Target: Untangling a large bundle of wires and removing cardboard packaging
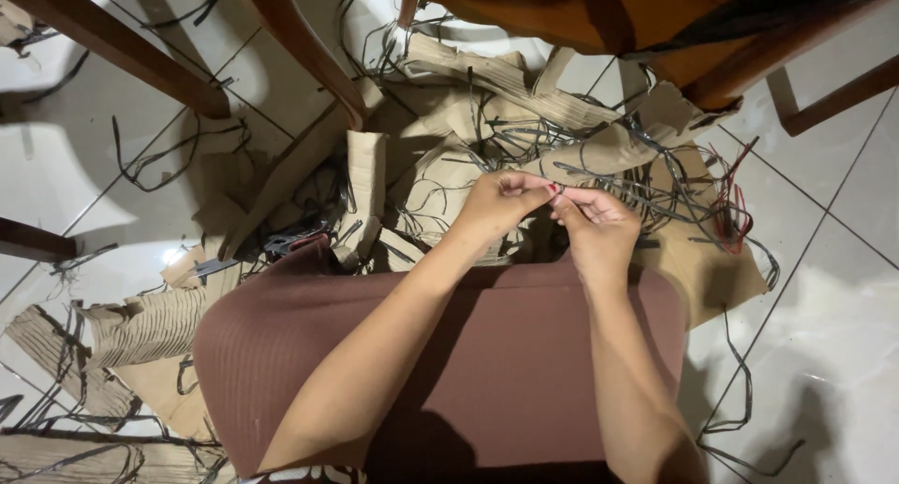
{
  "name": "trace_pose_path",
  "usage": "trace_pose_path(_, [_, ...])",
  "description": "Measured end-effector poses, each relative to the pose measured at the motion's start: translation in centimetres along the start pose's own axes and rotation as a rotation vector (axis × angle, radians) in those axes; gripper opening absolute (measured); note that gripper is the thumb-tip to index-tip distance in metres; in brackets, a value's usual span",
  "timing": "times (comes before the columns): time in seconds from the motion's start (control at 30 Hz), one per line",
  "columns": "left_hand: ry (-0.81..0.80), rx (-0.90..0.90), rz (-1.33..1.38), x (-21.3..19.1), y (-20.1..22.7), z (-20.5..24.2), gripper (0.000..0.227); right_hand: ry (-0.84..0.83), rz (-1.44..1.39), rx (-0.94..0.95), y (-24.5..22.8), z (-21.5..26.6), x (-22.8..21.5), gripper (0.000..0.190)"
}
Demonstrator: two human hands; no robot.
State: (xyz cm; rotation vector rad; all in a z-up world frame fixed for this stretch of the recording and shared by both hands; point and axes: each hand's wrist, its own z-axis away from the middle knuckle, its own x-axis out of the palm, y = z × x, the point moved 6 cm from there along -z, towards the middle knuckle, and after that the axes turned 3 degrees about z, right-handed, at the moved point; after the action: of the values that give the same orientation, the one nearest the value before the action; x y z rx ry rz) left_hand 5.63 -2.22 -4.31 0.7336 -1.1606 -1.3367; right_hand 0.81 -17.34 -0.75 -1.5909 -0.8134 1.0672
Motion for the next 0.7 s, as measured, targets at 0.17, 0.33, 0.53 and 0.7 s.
trace_pose_path(0.17, [-0.006, -0.018, 0.0, 0.2, 0.2, 0.2, 0.023, 0.035, -0.042, 0.002, 1.0, 0.0, 0.0, 0.016])
trace_pose_path(0.33, [-0.014, -0.008, -0.017, 0.0, 1.3, 1.1, 0.023, 0.042, -0.175, 0.109, 2.4, -0.1, -0.2, 0.018])
trace_pose_path(0.53, [-0.006, 0.073, -0.144, -0.3, 1.8, 1.3, 0.019, 0.049, -0.299, 0.196, 2.0, 0.2, 0.1, 0.02])
trace_pose_path(0.7, [0.034, 0.126, -0.101, -0.1, 1.2, 1.6, 0.021, 0.049, -0.268, 0.052, 2.0, -0.5, -0.1, 0.023])
